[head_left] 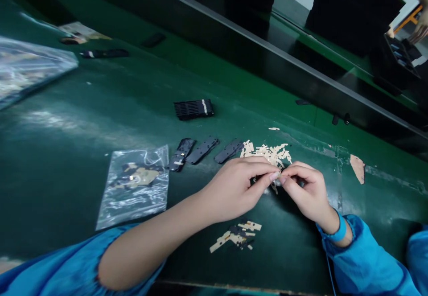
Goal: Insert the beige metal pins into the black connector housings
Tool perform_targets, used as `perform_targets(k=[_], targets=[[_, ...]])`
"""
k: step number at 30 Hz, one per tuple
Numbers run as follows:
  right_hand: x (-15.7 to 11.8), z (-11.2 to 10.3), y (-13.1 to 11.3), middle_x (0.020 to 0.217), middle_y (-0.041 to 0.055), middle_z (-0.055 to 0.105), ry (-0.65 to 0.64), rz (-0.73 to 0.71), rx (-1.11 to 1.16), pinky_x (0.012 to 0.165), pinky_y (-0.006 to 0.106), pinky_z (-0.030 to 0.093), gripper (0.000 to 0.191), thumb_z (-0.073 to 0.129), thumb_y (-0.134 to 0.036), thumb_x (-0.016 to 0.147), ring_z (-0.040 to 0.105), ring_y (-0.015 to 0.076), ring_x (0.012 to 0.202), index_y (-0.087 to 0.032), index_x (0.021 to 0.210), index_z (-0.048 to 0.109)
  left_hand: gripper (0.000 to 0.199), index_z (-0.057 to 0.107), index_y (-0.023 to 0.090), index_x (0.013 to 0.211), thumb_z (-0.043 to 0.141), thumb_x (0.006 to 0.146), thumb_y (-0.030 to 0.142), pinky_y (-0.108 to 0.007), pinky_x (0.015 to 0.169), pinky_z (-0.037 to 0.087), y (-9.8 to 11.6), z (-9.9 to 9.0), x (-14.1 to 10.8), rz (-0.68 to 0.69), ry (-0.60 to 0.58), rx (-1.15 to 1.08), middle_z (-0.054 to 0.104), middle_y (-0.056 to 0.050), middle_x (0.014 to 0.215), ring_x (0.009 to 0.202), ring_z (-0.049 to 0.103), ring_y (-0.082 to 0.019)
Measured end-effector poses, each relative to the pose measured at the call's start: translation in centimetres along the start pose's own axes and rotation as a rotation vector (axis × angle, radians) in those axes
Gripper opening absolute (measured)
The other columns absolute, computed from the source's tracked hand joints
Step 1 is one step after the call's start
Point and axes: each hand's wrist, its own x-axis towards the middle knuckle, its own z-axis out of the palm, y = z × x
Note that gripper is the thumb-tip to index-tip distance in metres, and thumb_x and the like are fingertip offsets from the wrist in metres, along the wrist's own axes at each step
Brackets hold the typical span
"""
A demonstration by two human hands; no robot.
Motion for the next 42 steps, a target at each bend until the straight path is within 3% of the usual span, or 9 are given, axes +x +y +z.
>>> perform_targets(k=[10, 15, 17, 21, 23, 29, 33, 38, 42], targets=[[0.0, 0.0, 0.3, 0.071, 0.0020, 0.068, -0.012, -0.023, -0.043, 0.053, 0.029, 0.043, 0.016, 0.065, -0.014, 0.084, 0.056, 0.0161, 0.059, -0.024, 0.074, 0.073, 0.034, 0.073, 0.019, 0.106, 0.039, 0.104, 0.018, -0.034, 0.074, 0.050, -0.7, -0.2, -0.3, 0.006, -0.050, 0.330, 0.075, -0.006, 0.097, 0.087, 0.071, -0.023], [-0.1, -0.5, 0.2, 0.070, 0.0016, 0.066, -0.046, 0.006, 0.034, 0.054, 0.029, 0.041, 0.016, 0.063, -0.012, 0.083, 0.054, 0.0162, 0.060, -0.023, 0.072, 0.068, 0.035, 0.073, 0.019, 0.080, 0.048, 0.102, 0.030, -0.033, 0.058, 0.036, -1.2, -1.0, 0.2, -0.183, -0.042, 0.609, 0.072, -0.006, 0.079, 0.071, 0.066, -0.025], [0.0, -0.5, 0.2, 0.070, 0.0015, 0.065, -0.072, 0.021, 0.053, 0.055, 0.029, 0.042, 0.016, 0.062, -0.013, 0.084, 0.054, 0.0167, 0.061, -0.023, 0.071, 0.067, 0.030, 0.075, 0.021, 0.079, 0.055, 0.098, 0.033, -0.032, 0.058, 0.036, -0.8, -1.2, 0.5, -0.222, -0.055, 0.511, 0.070, -0.004, 0.075, 0.067, 0.063, -0.022], [0.1, -0.5, 0.2, 0.071, 0.0007, 0.064, -0.138, 0.016, 0.084, 0.058, 0.029, 0.042, 0.016, 0.061, -0.012, 0.084, 0.055, 0.0163, 0.063, -0.022, 0.073, 0.065, 0.022, 0.078, 0.022, 0.097, 0.059, 0.088, 0.026, -0.028, 0.064, 0.047, 0.2, -1.2, 0.9, -0.273, -0.194, -0.098, 0.073, -0.001, 0.080, 0.069, 0.064, -0.017], [0.1, -0.5, 0.3, 0.071, 0.0003, 0.063, -0.154, 0.000, 0.068, 0.058, 0.028, 0.042, 0.017, 0.060, -0.011, 0.084, 0.054, 0.0157, 0.064, -0.022, 0.073, 0.065, 0.020, 0.078, 0.020, 0.093, 0.061, 0.085, 0.027, -0.027, 0.063, 0.048, 0.4, -1.2, 1.0, -0.313, -0.241, -0.306, 0.072, 0.000, 0.076, 0.069, 0.063, -0.016], [-0.1, -0.4, 0.4, 0.071, -0.0002, 0.062, -0.103, -0.075, -0.054, 0.057, 0.027, 0.042, 0.014, 0.062, -0.012, 0.086, 0.055, 0.0152, 0.064, -0.021, 0.077, 0.066, 0.023, 0.076, 0.017, 0.076, 0.062, 0.088, 0.031, -0.025, 0.060, 0.043, 0.1, -1.2, 1.0, -0.358, -0.210, -0.360, 0.067, 0.002, 0.066, 0.063, 0.059, -0.014], [-0.4, -0.3, 0.0, 0.079, 0.0013, 0.067, 0.088, -0.199, -0.293, 0.065, 0.030, 0.046, 0.006, 0.071, -0.015, 0.086, 0.059, 0.0168, 0.070, -0.021, 0.087, 0.070, 0.020, 0.078, 0.019, 0.080, 0.061, 0.089, 0.026, -0.025, 0.060, 0.043, 0.2, -1.0, 0.7, -0.277, -0.042, -0.134, 0.068, 0.002, 0.067, 0.061, 0.059, -0.013], [-0.5, -0.2, -0.4, 0.078, 0.0024, 0.073, -0.019, -0.233, -0.348, 0.070, 0.034, 0.049, 0.009, 0.068, -0.016, 0.093, 0.063, 0.0178, 0.071, -0.021, 0.089, 0.074, 0.021, 0.079, 0.019, 0.089, 0.058, 0.094, 0.022, -0.028, 0.070, 0.047, 0.4, -0.6, 0.0, -0.043, -0.039, 0.076, 0.074, 0.000, 0.079, 0.073, 0.066, -0.016], [-0.4, -0.2, -0.4, 0.073, 0.0014, 0.073, -0.053, -0.222, -0.330, 0.068, 0.033, 0.047, 0.014, 0.066, -0.012, 0.091, 0.061, 0.0166, 0.066, -0.020, 0.083, 0.074, 0.025, 0.078, 0.018, 0.089, 0.055, 0.097, 0.020, -0.031, 0.073, 0.048, 0.2, -0.3, -0.3, 0.030, -0.091, 0.138, 0.076, -0.002, 0.080, 0.077, 0.068, -0.018]])
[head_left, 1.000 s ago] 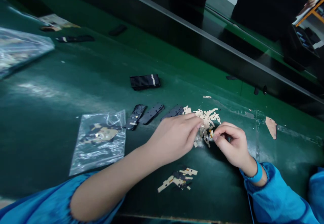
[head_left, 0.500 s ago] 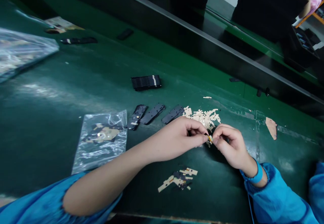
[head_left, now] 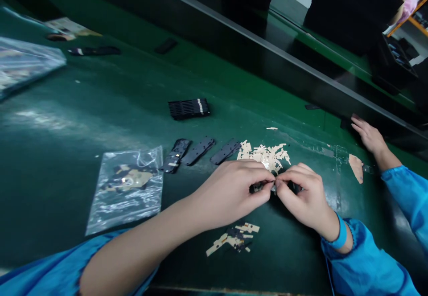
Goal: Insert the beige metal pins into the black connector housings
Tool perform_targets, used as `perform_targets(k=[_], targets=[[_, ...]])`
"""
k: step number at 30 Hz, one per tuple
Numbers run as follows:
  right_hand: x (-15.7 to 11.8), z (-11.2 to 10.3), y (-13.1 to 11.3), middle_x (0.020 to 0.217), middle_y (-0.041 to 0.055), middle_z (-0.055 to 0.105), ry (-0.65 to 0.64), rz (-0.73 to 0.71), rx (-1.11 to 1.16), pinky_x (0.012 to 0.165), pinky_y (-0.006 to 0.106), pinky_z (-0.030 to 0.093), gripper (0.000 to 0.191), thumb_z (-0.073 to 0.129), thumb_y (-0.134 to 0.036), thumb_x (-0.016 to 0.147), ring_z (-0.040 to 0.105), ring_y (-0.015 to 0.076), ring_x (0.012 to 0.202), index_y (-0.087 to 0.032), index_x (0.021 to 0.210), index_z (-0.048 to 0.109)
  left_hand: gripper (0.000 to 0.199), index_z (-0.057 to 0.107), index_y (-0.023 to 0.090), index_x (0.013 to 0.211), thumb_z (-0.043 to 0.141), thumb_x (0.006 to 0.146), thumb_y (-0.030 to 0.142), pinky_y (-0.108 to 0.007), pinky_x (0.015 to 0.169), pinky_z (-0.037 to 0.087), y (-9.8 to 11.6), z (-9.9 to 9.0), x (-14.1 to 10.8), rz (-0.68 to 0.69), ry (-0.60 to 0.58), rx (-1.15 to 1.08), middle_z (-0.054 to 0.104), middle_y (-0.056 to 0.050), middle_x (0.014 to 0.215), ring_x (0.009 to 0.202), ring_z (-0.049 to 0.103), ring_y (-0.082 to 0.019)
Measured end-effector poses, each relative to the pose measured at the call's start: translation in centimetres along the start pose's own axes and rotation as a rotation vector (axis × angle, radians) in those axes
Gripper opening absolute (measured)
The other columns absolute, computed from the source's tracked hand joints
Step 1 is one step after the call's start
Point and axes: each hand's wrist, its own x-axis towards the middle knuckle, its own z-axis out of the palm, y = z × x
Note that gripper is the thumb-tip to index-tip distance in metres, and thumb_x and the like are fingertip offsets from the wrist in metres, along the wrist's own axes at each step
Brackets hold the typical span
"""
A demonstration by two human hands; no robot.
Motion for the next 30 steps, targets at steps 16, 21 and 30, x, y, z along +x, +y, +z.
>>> perform_targets(k=[16, 21, 30], targets=[[0.6, 0.5, 1.8, 0.060, -0.0016, 0.057, 0.028, 0.151, 0.064, 0.059, 0.030, 0.039, 0.034, 0.074, -0.025, 0.090, 0.051, 0.0144, 0.058, -0.021, 0.059, 0.060, 0.015, 0.076, 0.019, 0.080, 0.071, 0.082, 0.033, -0.023, 0.054, 0.046, 0.6, -1.9, 1.0, -0.435, 0.112, -0.675, 0.068, 0.001, 0.066, 0.058, 0.058, -0.013], [0.7, -0.1, 0.7, 0.090, 0.0037, 0.071, 0.114, 0.005, 0.265, 0.057, 0.028, 0.048, 0.019, 0.080, -0.023, 0.089, 0.059, 0.0156, 0.068, -0.023, 0.107, 0.076, 0.018, 0.067, 0.019, 0.080, 0.072, 0.077, 0.036, -0.019, 0.045, 0.039, 0.5, -0.8, 1.5, -0.590, -0.099, -0.990, 0.059, 0.004, 0.057, 0.052, 0.055, -0.011], [0.3, -0.4, -0.2, 0.077, 0.0010, 0.068, 0.212, 0.035, 0.397, 0.056, 0.028, 0.048, 0.008, 0.079, -0.016, 0.088, 0.058, 0.0144, 0.064, -0.023, 0.087, 0.077, 0.027, 0.066, 0.018, 0.081, 0.073, 0.076, 0.043, -0.018, 0.043, 0.041, 0.4, -0.4, 1.5, -0.668, -0.246, -1.111, 0.061, 0.001, 0.067, 0.056, 0.057, -0.012]])
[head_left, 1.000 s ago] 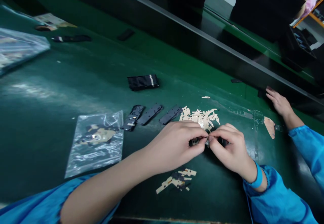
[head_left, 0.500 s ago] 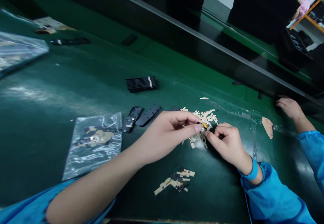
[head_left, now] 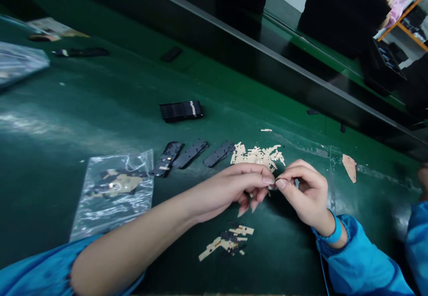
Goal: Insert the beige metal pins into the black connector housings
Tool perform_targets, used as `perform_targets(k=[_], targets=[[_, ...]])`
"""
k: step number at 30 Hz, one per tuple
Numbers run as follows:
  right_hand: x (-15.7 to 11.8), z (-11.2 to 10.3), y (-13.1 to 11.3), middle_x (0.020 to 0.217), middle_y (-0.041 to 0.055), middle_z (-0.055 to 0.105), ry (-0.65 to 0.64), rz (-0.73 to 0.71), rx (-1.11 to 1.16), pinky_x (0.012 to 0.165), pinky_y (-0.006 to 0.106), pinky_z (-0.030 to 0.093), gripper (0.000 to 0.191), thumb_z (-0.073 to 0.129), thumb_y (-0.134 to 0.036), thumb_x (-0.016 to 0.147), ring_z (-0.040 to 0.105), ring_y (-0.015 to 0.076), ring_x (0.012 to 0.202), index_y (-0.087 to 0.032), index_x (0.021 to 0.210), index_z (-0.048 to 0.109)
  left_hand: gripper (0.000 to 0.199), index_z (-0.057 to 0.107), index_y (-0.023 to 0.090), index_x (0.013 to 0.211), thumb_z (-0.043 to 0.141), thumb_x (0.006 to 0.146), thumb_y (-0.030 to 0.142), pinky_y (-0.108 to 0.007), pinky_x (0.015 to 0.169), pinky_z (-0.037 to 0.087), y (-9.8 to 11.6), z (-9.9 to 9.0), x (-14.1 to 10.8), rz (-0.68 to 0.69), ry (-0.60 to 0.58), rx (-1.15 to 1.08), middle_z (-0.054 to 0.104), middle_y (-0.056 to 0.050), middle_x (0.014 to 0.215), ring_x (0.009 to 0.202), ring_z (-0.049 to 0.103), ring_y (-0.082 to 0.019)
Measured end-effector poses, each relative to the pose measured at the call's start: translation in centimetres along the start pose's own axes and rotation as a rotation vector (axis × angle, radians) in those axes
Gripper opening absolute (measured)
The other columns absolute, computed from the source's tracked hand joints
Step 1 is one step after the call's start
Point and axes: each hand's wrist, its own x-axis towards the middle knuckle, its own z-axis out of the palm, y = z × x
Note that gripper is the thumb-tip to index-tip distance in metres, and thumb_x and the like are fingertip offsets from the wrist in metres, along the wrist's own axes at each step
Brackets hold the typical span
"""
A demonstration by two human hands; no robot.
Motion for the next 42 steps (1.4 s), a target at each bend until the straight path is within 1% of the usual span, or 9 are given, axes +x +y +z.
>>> perform_targets(k=[5, 9, 12, 16, 21, 27, 35, 39, 42], targets=[[0.3, -0.1, -0.1, 0.071, 0.0003, 0.064, 0.010, 0.209, 0.043, 0.054, 0.027, 0.043, 0.007, 0.081, -0.020, 0.084, 0.054, 0.0137, 0.061, -0.022, 0.079, 0.077, 0.023, 0.076, 0.018, 0.088, 0.075, 0.077, 0.038, -0.025, 0.057, 0.050, -0.1, 0.2, -0.2, 0.246, 0.165, 0.263, 0.069, -0.003, 0.079, 0.070, 0.063, -0.017], [0.4, 0.1, -0.3, 0.068, 0.0000, 0.064, -0.052, 0.208, -0.010, 0.051, 0.027, 0.040, 0.007, 0.078, -0.019, 0.084, 0.052, 0.0133, 0.059, -0.021, 0.078, 0.077, 0.018, 0.080, 0.018, 0.079, 0.069, 0.083, 0.032, -0.026, 0.060, 0.047, -0.2, 0.6, -0.6, 0.407, 0.273, 0.508, 0.074, -0.004, 0.079, 0.069, 0.062, -0.016], [0.2, 0.3, -0.2, 0.071, -0.0002, 0.064, -0.011, 0.171, -0.068, 0.053, 0.027, 0.041, 0.003, 0.078, -0.019, 0.085, 0.052, 0.0130, 0.060, -0.022, 0.084, 0.078, 0.021, 0.082, 0.019, 0.079, 0.066, 0.086, 0.030, -0.026, 0.060, 0.047, -0.4, 0.6, -0.6, 0.402, 0.286, 0.526, 0.075, -0.004, 0.076, 0.068, 0.062, -0.016], [0.0, 0.3, 0.3, 0.076, -0.0019, 0.059, 0.077, 0.216, -0.048, 0.053, 0.027, 0.039, 0.018, 0.080, -0.021, 0.083, 0.047, 0.0116, 0.059, -0.023, 0.101, 0.078, 0.021, 0.082, 0.019, 0.079, 0.067, 0.087, 0.031, -0.025, 0.057, 0.045, -0.5, 0.7, -0.4, 0.424, 0.315, 0.494, 0.075, -0.003, 0.075, 0.064, 0.060, -0.015], [0.2, 0.1, 0.5, 0.071, -0.0017, 0.059, 0.054, 0.341, 0.116, 0.056, 0.027, 0.042, 0.007, 0.081, -0.026, 0.083, 0.048, 0.0131, 0.061, -0.022, 0.085, 0.077, 0.021, 0.081, 0.019, 0.078, 0.067, 0.090, 0.029, -0.025, 0.058, 0.045, -0.5, 0.8, -0.3, 0.487, 0.297, 0.498, 0.073, -0.003, 0.077, 0.067, 0.061, -0.016], [0.5, 0.0, 0.4, 0.069, -0.0001, 0.063, 0.059, 0.371, 0.094, 0.056, 0.027, 0.042, 0.009, 0.080, -0.027, 0.082, 0.048, 0.0138, 0.061, -0.021, 0.076, 0.075, 0.024, 0.077, 0.020, 0.071, 0.065, 0.091, 0.028, -0.027, 0.061, 0.045, -0.5, 1.0, -0.4, 0.518, 0.291, 0.561, 0.066, -0.001, 0.072, 0.069, 0.060, -0.017], [0.3, 0.2, 0.4, 0.068, 0.0005, 0.065, 0.104, 0.393, 0.093, 0.054, 0.027, 0.042, 0.008, 0.078, -0.024, 0.079, 0.049, 0.0138, 0.060, -0.021, 0.072, 0.075, 0.026, 0.080, 0.018, 0.093, 0.070, 0.085, 0.040, -0.026, 0.055, 0.045, -0.5, 0.5, 0.2, 0.245, 0.253, 0.435, 0.061, 0.003, 0.059, 0.058, 0.057, -0.016], [0.0, 0.4, 0.7, 0.067, 0.0001, 0.066, 0.033, 0.502, 0.205, 0.055, 0.026, 0.042, 0.008, 0.081, -0.027, 0.078, 0.049, 0.0130, 0.059, -0.021, 0.074, 0.077, 0.024, 0.077, 0.018, 0.086, 0.070, 0.085, 0.041, -0.022, 0.050, 0.042, 0.1, 0.3, 0.1, 0.292, 0.226, 0.359, 0.059, 0.003, 0.061, 0.056, 0.053, -0.013], [-0.1, 0.8, 0.8, 0.058, -0.0038, 0.058, -0.009, 0.644, 0.393, 0.047, 0.023, 0.032, 0.013, 0.085, -0.029, 0.074, 0.038, 0.0086, 0.049, -0.020, 0.073, 0.076, 0.022, 0.076, 0.018, 0.080, 0.070, 0.086, 0.038, -0.020, 0.047, 0.035, 0.3, 0.4, 0.0, 0.317, 0.199, 0.344, 0.059, 0.003, 0.062, 0.054, 0.048, -0.010]])
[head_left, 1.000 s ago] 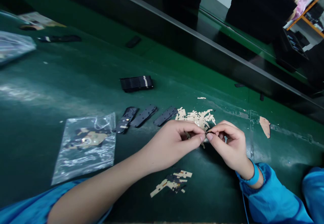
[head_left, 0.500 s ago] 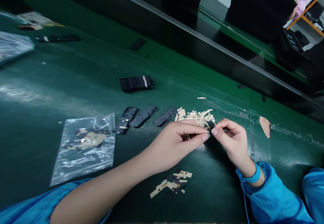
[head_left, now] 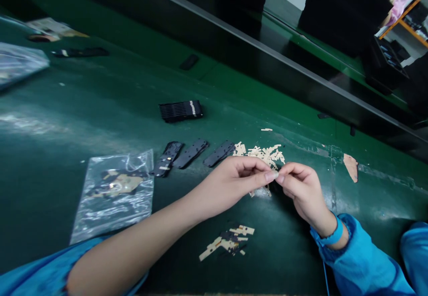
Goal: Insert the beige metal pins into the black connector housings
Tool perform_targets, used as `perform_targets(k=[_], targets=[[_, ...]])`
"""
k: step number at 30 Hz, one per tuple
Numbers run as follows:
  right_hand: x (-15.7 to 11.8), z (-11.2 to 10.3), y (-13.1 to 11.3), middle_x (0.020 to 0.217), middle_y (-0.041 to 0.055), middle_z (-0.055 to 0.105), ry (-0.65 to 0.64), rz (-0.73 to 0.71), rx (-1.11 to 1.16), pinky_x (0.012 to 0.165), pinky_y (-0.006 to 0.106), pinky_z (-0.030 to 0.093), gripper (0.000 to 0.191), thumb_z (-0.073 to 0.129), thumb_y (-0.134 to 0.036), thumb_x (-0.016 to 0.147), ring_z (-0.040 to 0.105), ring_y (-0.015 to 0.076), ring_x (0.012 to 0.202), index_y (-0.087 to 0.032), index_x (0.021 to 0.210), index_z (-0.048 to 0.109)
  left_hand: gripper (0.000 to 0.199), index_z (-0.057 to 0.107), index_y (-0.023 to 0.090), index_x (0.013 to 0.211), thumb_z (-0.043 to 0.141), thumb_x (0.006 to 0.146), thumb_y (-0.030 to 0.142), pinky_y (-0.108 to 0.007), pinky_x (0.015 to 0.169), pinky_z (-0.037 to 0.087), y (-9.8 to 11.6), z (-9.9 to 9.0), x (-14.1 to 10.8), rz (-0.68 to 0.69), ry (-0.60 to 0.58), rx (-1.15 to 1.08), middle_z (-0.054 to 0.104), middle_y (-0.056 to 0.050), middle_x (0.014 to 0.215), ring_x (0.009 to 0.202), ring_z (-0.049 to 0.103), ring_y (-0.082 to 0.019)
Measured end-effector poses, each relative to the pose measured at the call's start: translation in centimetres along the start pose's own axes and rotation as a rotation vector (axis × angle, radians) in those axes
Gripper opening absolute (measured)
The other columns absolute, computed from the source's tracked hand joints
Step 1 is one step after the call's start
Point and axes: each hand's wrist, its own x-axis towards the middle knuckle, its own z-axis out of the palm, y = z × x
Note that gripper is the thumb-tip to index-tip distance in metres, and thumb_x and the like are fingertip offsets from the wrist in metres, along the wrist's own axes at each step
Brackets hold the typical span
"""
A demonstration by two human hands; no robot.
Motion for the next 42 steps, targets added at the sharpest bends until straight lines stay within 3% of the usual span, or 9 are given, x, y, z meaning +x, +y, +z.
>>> perform_targets(k=[3, 6, 12, 26, 29, 32, 34, 37, 42], targets=[[0.1, 0.3, 0.1, 0.052, -0.0066, 0.051, -0.015, 0.119, 0.144, 0.042, 0.021, 0.019, 0.017, 0.088, -0.029, 0.068, 0.028, 0.0060, 0.045, -0.019, 0.070, 0.073, 0.024, 0.074, 0.018, 0.076, 0.070, 0.087, 0.039, -0.021, 0.048, 0.033, -0.1, 0.0, 0.0, 0.005, -0.020, -0.009, 0.057, 0.004, 0.059, 0.052, 0.045, -0.010], [0.2, 0.6, -0.2, 0.049, -0.0079, 0.046, -0.040, 0.190, 0.220, 0.041, 0.021, 0.015, 0.019, 0.087, -0.027, 0.065, 0.025, 0.0057, 0.044, -0.019, 0.066, 0.071, 0.029, 0.071, 0.018, 0.075, 0.072, 0.087, 0.044, -0.021, 0.046, 0.032, -0.5, -0.1, 0.1, -0.020, -0.046, -0.033, 0.053, 0.004, 0.057, 0.051, 0.044, -0.010], [0.3, 0.5, -0.5, 0.048, -0.0086, 0.045, -0.110, 0.231, 0.266, 0.042, 0.022, 0.015, 0.017, 0.086, -0.025, 0.064, 0.025, 0.0057, 0.044, -0.019, 0.064, 0.070, 0.031, 0.073, 0.017, 0.081, 0.075, 0.084, 0.048, -0.019, 0.045, 0.034, -0.8, -0.2, 0.2, -0.112, -0.122, -0.125, 0.051, 0.004, 0.059, 0.053, 0.044, -0.010], [0.3, 0.3, -0.1, 0.050, -0.0083, 0.044, -0.140, 0.227, 0.286, 0.042, 0.021, 0.016, 0.015, 0.086, -0.023, 0.067, 0.027, 0.0055, 0.044, -0.018, 0.067, 0.072, 0.036, 0.066, 0.019, 0.078, 0.070, 0.085, 0.054, -0.021, 0.046, 0.029, -1.3, 0.2, 0.4, -0.166, -0.136, -0.071, 0.047, 0.006, 0.059, 0.049, 0.038, -0.009], [0.6, 0.2, 0.3, 0.050, -0.0080, 0.044, -0.110, 0.210, 0.262, 0.042, 0.021, 0.017, 0.016, 0.086, -0.024, 0.067, 0.027, 0.0055, 0.045, -0.018, 0.065, 0.071, 0.039, 0.069, 0.020, 0.081, 0.062, 0.089, 0.058, -0.025, 0.049, 0.035, -0.3, -1.1, 0.3, -0.099, -0.028, 0.129, 0.056, 0.001, 0.065, 0.054, 0.047, -0.013], [1.0, -0.1, 0.6, 0.048, -0.0085, 0.042, -0.060, 0.201, 0.245, 0.042, 0.021, 0.016, 0.015, 0.086, -0.024, 0.065, 0.026, 0.0052, 0.044, -0.017, 0.065, 0.072, 0.037, 0.075, 0.024, 0.088, 0.061, 0.090, 0.058, -0.032, 0.059, 0.041, 1.2, -4.1, -0.4, -0.001, 0.333, 0.622, 0.069, -0.005, 0.077, 0.068, 0.058, -0.022], [1.2, -0.2, 0.7, 0.047, -0.0087, 0.041, -0.034, 0.197, 0.240, 0.042, 0.021, 0.015, 0.015, 0.086, -0.025, 0.065, 0.025, 0.0048, 0.043, -0.017, 0.065, 0.074, 0.037, 0.075, 0.025, 0.087, 0.061, 0.090, 0.059, -0.036, 0.062, 0.042, 1.8, -6.3, -1.1, -0.099, 0.494, 0.953, 0.073, -0.008, 0.086, 0.077, 0.063, -0.028], [1.3, -0.3, 0.9, 0.048, -0.0081, 0.042, -0.013, 0.195, 0.243, 0.041, 0.021, 0.016, 0.015, 0.087, -0.026, 0.065, 0.025, 0.0045, 0.043, -0.017, 0.066, 0.075, 0.042, 0.074, 0.023, 0.092, 0.062, 0.090, 0.063, -0.043, 0.076, 0.049, 1.5, -8.2, -1.5, -0.189, 0.438, 1.219, 0.074, -0.012, 0.104, 0.100, 0.065, -0.038], [1.3, -0.4, 1.0, 0.048, -0.0073, 0.043, -0.017, 0.206, 0.244, 0.041, 0.021, 0.018, 0.016, 0.088, -0.028, 0.065, 0.027, 0.0048, 0.043, -0.016, 0.067, 0.077, 0.034, 0.072, 0.020, 0.095, 0.064, 0.090, 0.053, -0.052, 0.097, 0.048, -0.3, -8.4, -0.9, -0.111, 0.256, 1.257, 0.070, -0.015, 0.111, 0.113, 0.062, -0.038]])
